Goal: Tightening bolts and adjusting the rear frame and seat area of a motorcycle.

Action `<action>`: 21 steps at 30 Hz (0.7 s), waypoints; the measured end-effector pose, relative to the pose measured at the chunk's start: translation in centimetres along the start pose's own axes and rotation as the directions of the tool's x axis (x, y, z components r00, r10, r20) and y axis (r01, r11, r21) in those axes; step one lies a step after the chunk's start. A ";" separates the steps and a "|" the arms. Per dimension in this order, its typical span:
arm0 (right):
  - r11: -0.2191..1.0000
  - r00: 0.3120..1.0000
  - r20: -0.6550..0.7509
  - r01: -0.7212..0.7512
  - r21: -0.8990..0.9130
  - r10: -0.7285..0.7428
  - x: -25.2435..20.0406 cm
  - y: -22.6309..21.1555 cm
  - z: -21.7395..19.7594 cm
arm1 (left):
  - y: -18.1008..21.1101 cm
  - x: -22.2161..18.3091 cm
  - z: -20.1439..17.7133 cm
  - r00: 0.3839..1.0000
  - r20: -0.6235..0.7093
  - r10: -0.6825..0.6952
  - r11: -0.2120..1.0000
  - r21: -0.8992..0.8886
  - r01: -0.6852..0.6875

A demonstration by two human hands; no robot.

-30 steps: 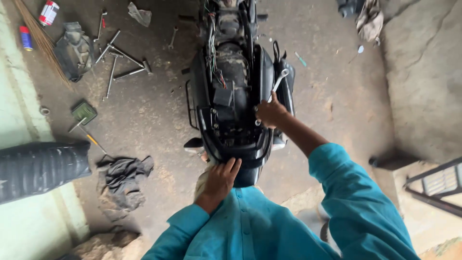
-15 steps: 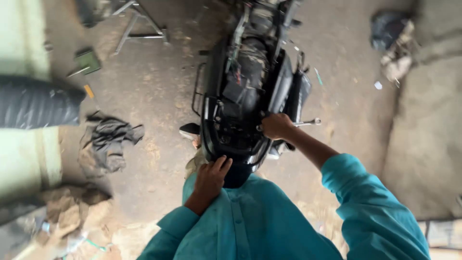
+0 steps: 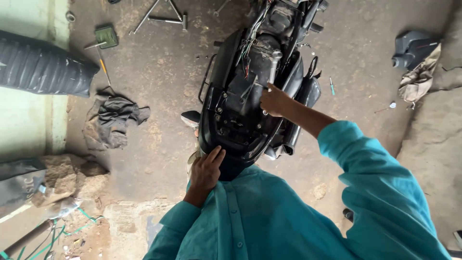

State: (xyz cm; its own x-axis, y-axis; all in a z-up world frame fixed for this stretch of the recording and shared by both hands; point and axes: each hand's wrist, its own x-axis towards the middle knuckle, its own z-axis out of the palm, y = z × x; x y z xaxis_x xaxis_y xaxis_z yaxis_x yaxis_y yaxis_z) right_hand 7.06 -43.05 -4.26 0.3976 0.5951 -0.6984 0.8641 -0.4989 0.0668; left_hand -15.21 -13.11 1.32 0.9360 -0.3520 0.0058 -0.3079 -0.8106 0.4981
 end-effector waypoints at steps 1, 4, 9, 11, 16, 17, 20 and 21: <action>0.997 0.999 0.029 0.043 -0.060 -0.041 0.0 0.1 -0.7 | -0.1 0.1 0.1 1.000 -0.007 -0.002 1.000 0.000 0.002; 0.999 0.994 0.103 0.039 0.007 -0.040 0.1 0.5 -0.2 | -0.5 -0.3 1.0 1.000 -0.008 -0.006 1.000 0.003 0.006; 0.764 0.931 0.329 -0.325 0.557 0.157 0.1 0.3 5.4 | -0.8 0.0 0.9 1.000 -0.003 -0.006 1.000 -0.020 0.006; 0.691 0.941 0.289 -0.329 0.644 0.178 0.6 0.7 7.4 | -0.8 0.1 0.7 1.000 0.017 0.003 0.999 -0.036 -0.002; 0.786 0.979 0.113 -0.202 0.584 0.168 0.6 0.8 -1.2 | -1.0 0.3 -0.3 0.996 0.090 0.008 0.998 -0.060 -0.003; 0.788 0.980 0.085 -0.197 0.584 0.182 0.3 0.6 -4.0 | -1.1 0.3 -0.2 0.993 0.114 0.024 0.998 -0.065 -0.017; 0.994 0.998 -0.064 -0.023 0.102 0.029 5.2 0.1 -7.6 | -1.4 -0.1 0.4 0.992 0.113 0.051 0.998 -0.043 -0.046; 0.995 0.997 -0.068 -0.018 0.102 0.025 6.8 0.1 -8.2 | -1.5 0.0 0.2 0.992 0.113 0.047 0.998 -0.039 -0.042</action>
State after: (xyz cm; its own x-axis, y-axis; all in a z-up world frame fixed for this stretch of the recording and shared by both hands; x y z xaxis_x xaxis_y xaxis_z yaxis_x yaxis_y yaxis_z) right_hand 12.38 -33.85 -3.14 0.4396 0.6239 -0.6462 0.8207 -0.5713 0.0066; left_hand -14.78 -12.00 0.44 0.8953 -0.4401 -0.0693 -0.3404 -0.7760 0.5309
